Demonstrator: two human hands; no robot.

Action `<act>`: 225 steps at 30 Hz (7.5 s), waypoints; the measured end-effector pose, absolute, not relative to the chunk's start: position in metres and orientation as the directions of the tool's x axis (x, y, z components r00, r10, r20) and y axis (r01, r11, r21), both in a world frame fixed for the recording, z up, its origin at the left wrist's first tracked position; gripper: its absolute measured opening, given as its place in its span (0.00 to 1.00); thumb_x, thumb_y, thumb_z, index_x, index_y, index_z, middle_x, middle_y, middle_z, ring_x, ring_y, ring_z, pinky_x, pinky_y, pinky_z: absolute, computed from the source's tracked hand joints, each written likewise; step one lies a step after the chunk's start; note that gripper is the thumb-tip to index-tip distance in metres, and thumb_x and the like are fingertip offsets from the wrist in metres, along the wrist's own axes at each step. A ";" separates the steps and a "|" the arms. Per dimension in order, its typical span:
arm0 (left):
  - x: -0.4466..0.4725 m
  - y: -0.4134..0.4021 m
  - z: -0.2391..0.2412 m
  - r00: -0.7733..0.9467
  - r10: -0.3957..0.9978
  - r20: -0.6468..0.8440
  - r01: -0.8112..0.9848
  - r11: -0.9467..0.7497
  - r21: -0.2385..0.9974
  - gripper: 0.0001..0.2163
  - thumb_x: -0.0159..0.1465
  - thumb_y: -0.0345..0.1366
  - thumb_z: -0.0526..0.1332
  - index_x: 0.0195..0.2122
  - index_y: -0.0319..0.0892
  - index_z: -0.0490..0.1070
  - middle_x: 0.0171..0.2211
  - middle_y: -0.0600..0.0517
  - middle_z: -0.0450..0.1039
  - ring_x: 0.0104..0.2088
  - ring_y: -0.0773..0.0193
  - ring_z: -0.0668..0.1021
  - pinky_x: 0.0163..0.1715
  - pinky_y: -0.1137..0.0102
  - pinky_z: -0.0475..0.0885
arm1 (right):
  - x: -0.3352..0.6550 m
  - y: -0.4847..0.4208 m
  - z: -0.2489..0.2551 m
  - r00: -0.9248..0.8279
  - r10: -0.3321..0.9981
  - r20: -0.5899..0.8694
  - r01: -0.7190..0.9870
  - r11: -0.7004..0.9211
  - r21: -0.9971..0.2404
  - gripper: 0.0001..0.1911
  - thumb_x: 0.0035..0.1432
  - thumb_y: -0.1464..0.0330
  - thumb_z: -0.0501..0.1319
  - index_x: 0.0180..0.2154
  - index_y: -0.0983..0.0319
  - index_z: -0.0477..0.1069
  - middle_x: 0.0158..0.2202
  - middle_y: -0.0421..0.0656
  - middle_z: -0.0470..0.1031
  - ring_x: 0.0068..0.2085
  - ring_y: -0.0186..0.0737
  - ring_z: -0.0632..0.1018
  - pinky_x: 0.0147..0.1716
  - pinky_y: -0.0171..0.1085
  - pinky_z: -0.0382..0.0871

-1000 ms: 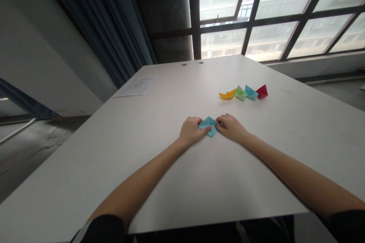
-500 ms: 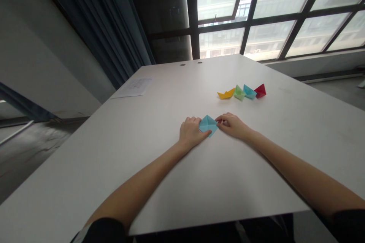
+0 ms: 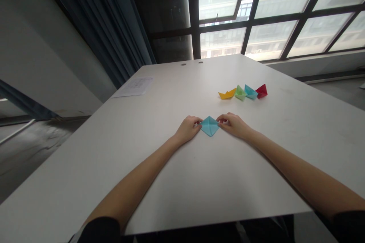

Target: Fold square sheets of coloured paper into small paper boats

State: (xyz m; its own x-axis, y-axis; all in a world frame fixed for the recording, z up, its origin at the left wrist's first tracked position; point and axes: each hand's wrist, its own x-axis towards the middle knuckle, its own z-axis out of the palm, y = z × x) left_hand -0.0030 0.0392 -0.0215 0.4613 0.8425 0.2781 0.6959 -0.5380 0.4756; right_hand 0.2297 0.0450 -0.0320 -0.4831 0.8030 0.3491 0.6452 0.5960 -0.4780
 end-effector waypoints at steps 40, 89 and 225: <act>-0.004 0.027 -0.024 0.821 0.419 0.388 0.432 -0.900 0.059 0.12 0.64 0.38 0.49 0.40 0.43 0.71 0.36 0.49 0.72 0.37 0.66 0.72 0.37 0.72 0.67 | 0.226 0.030 -0.024 -0.740 0.540 0.401 0.467 0.842 -0.271 0.10 0.58 0.66 0.52 0.37 0.59 0.71 0.36 0.46 0.72 0.38 0.39 0.72 0.39 0.38 0.65; 0.017 -0.018 0.021 0.620 0.774 -0.129 0.780 -0.626 -0.010 0.13 0.59 0.35 0.54 0.46 0.48 0.67 0.34 0.45 0.73 0.38 0.52 0.74 0.37 0.59 0.64 | 0.237 0.037 -0.012 -0.758 0.595 0.267 0.557 0.803 -0.212 0.12 0.56 0.69 0.53 0.36 0.60 0.75 0.35 0.44 0.77 0.37 0.40 0.75 0.39 0.39 0.66; 0.033 0.011 -0.018 0.312 0.884 0.348 0.315 -0.442 0.840 0.06 0.53 0.26 0.56 0.27 0.40 0.71 0.30 0.52 0.70 0.33 0.66 0.72 0.34 0.72 0.67 | 0.204 0.028 -0.024 -0.030 0.978 0.205 0.017 0.205 -0.979 0.16 0.43 0.58 0.64 0.32 0.62 0.72 0.28 0.42 0.76 0.30 0.38 0.75 0.34 0.38 0.70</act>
State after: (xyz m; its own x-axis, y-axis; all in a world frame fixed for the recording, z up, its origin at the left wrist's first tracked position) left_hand 0.0331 0.0106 -0.0184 0.3124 0.8838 0.3484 0.3154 -0.4424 0.8395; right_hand 0.2044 0.0284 -0.0239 -0.0295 0.9784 0.2046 0.0171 0.2052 -0.9786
